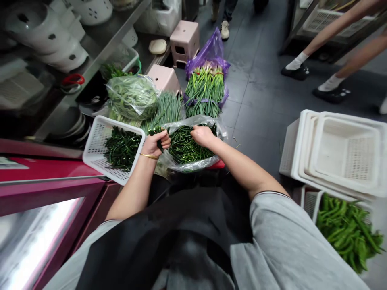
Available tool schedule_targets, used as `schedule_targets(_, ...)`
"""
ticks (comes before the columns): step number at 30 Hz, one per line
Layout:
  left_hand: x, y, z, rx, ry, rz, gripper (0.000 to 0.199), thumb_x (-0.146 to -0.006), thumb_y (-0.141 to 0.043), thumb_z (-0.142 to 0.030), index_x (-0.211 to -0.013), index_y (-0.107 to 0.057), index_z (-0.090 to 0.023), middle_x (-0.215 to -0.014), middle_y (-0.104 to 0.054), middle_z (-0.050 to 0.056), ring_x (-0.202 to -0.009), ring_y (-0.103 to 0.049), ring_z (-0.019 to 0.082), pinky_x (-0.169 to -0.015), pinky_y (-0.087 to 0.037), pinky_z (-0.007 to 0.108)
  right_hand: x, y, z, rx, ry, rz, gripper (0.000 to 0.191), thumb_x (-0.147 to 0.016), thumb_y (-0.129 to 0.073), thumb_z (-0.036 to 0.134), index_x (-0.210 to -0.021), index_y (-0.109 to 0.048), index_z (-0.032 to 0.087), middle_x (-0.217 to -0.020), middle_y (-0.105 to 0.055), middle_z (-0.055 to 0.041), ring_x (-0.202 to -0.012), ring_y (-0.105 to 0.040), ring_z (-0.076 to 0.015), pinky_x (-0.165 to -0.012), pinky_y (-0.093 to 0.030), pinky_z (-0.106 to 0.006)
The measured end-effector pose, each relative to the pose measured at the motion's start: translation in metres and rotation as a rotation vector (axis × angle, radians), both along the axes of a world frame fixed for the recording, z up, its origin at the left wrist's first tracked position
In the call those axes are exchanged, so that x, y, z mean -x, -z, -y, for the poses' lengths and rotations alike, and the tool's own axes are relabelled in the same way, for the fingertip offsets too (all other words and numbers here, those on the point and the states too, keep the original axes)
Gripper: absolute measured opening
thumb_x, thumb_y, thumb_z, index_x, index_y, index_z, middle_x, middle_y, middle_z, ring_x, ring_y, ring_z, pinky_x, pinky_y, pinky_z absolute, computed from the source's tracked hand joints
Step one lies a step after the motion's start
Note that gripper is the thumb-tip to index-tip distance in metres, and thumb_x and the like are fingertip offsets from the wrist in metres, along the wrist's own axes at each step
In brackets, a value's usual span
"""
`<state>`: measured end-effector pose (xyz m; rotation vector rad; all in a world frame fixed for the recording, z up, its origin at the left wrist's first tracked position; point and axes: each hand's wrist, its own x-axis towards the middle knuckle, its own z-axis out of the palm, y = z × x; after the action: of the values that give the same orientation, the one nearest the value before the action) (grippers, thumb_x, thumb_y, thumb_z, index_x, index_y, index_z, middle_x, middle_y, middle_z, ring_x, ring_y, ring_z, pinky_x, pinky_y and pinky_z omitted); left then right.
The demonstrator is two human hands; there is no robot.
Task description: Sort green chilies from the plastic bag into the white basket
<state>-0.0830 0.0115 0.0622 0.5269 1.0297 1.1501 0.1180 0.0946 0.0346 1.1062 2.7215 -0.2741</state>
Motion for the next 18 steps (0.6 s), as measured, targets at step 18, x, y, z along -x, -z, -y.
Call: schedule_targets(18, -0.038, 0.039, -0.007, -0.042, 0.258, -0.37, 0.032, -0.054, -0.08, -0.033, -0.069, -0.059, -0.014, -0.056, -0.058, 0.0, -0.042, -0.041, 0.007, -0.039, -0.026, 0.023, -0.012, -0.022, 0.027, -0.073, 0.117, -0.353, 0.032, -0.095, -0.038, 0.031, -0.098, -0.063, 0.011, -0.101, -0.062, -0.015, -0.084, -0.056, -0.0209, -0.068, -0.037, -0.029)
